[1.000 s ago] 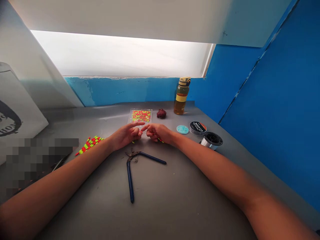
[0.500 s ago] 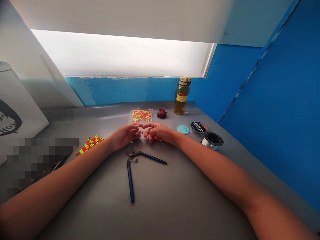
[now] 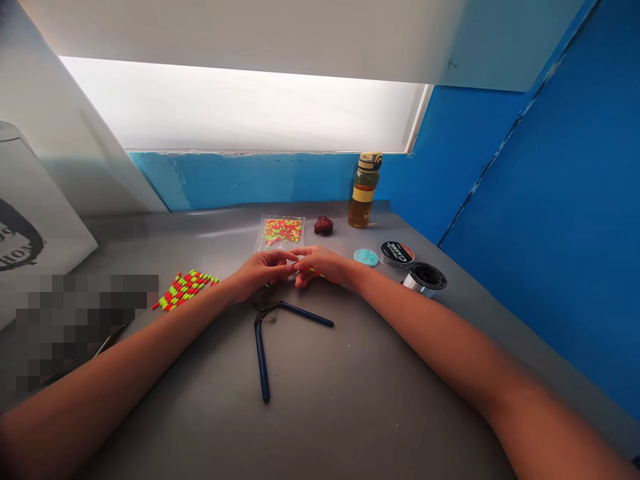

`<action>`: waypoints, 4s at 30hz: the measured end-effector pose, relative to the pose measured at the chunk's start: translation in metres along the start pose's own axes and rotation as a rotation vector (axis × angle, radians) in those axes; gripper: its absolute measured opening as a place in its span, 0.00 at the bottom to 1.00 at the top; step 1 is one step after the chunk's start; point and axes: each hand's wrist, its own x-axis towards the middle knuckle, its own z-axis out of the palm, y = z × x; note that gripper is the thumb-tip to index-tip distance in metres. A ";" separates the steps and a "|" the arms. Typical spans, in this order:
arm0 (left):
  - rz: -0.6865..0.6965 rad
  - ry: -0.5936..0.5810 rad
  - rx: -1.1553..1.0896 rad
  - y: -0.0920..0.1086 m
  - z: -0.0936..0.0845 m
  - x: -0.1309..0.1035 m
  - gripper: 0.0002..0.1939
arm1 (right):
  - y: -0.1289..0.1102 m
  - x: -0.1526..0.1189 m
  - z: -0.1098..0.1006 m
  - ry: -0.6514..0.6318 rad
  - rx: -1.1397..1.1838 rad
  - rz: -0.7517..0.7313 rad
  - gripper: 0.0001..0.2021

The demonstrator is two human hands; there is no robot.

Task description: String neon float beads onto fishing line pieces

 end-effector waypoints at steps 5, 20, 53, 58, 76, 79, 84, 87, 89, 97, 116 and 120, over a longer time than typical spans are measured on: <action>0.064 0.101 0.125 -0.006 0.003 0.002 0.17 | 0.001 0.000 -0.001 -0.024 -0.002 0.000 0.21; 0.003 0.101 -0.015 0.002 0.009 0.001 0.16 | 0.001 0.005 0.000 -0.081 0.042 -0.022 0.16; -0.008 0.154 0.029 -0.008 0.004 0.005 0.16 | 0.005 0.002 -0.007 0.000 0.158 -0.048 0.34; -0.068 0.226 -0.195 -0.008 -0.001 0.007 0.17 | 0.002 0.002 -0.004 0.026 0.148 0.007 0.15; -0.029 0.197 -0.251 -0.010 -0.005 0.010 0.16 | 0.006 0.004 -0.007 0.021 0.094 -0.004 0.12; -0.031 0.191 -0.282 -0.008 -0.005 0.010 0.16 | 0.007 0.005 -0.007 0.040 0.067 0.003 0.12; -0.035 0.160 -0.243 -0.007 -0.005 0.008 0.17 | 0.006 0.004 -0.007 0.052 0.076 0.007 0.11; -0.060 0.162 -0.311 -0.008 -0.005 0.010 0.17 | 0.005 0.004 -0.006 0.038 0.061 0.005 0.12; -0.072 0.183 -0.403 -0.009 -0.006 0.011 0.18 | 0.005 0.004 -0.006 0.027 0.041 0.008 0.12; -0.065 0.200 -0.490 -0.005 -0.007 0.011 0.17 | 0.001 0.002 -0.003 -0.007 0.041 0.013 0.14; -0.103 0.180 -0.518 -0.004 -0.010 0.010 0.14 | 0.002 0.003 -0.003 -0.020 0.059 0.008 0.13; -0.078 0.106 -0.423 -0.004 -0.009 0.009 0.13 | 0.002 0.004 -0.001 0.008 0.077 0.009 0.16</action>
